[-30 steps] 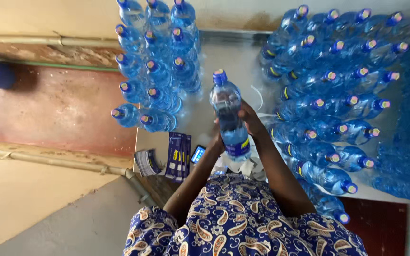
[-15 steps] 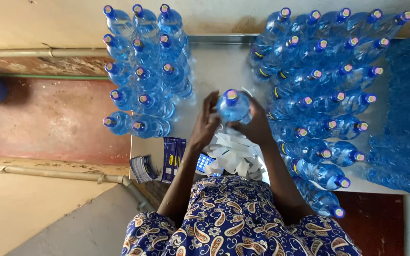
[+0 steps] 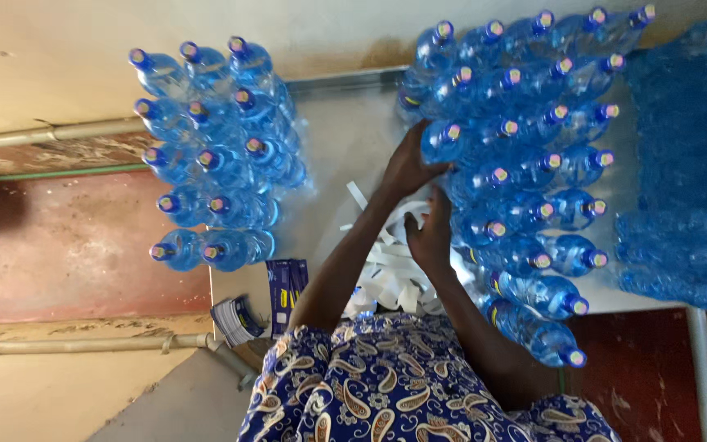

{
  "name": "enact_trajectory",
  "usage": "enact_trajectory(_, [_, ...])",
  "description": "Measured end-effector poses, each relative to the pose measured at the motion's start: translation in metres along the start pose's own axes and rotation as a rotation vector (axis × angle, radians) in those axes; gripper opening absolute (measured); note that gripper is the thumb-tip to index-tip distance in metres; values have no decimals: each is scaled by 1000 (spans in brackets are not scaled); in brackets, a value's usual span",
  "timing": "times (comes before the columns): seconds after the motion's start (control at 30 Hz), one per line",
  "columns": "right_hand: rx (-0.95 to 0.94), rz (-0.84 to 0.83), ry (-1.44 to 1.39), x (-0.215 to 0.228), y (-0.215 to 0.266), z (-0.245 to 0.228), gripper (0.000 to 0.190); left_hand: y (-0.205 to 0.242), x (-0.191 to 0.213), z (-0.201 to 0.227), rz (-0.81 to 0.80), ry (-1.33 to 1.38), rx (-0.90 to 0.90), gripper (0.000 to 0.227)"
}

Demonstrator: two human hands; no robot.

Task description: The person repeatedly picks up water bottles, applies purple labels to them, and places them back among other bottles on a metal table. A smartphone is visible on the table throughout the process.

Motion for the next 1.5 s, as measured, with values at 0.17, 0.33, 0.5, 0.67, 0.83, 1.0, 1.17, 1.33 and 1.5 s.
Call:
enact_trajectory(0.17, [138, -187, 361, -35, -1, 6, 65, -3, -1, 4, -104, -46, -14, 110])
enact_trajectory(0.33, [43, -316, 574, -66, -41, 30, 44, 2, 10, 15, -76, -85, 49, 105])
enact_trajectory(0.5, [197, -525, 916, -90, -28, 42, 23, -11, 2, 16, -101, -227, 119, 107])
enact_trajectory(0.67, [-163, -563, 443, -104, 26, 46, 21, -16, 4, 9, -131, -191, 103, 107])
enact_trajectory(0.83, [-51, -666, 376, -105, 65, 57, 21, 33, 8, -32, -200, -81, 147, 110])
enact_trajectory(1.0, [-35, -689, 348, -79, 73, 54, 28, 122, 6, -117, -448, -762, 229, 107])
enact_trajectory(1.17, [-109, -451, 194, -20, 92, 57, 40, 192, -27, -138, -555, -823, 262, 117])
enact_trajectory(1.33, [-7, -54, 239, 71, 124, 68, 44, 238, -30, -141, -527, -889, 356, 133])
enact_trajectory(1.5, [-880, -200, 367, 82, 182, 136, 123, 245, -37, -151, -607, -842, 549, 151])
Point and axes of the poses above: each hand's wrist, its own y-axis away from the middle knuckle, its own x-axis out of the back of the hand, z = x × y, the point moved 8 cm from there along -y, towards the middle knuckle, and after that the axes turned 12 degrees about -y, right-handed, at the moved point
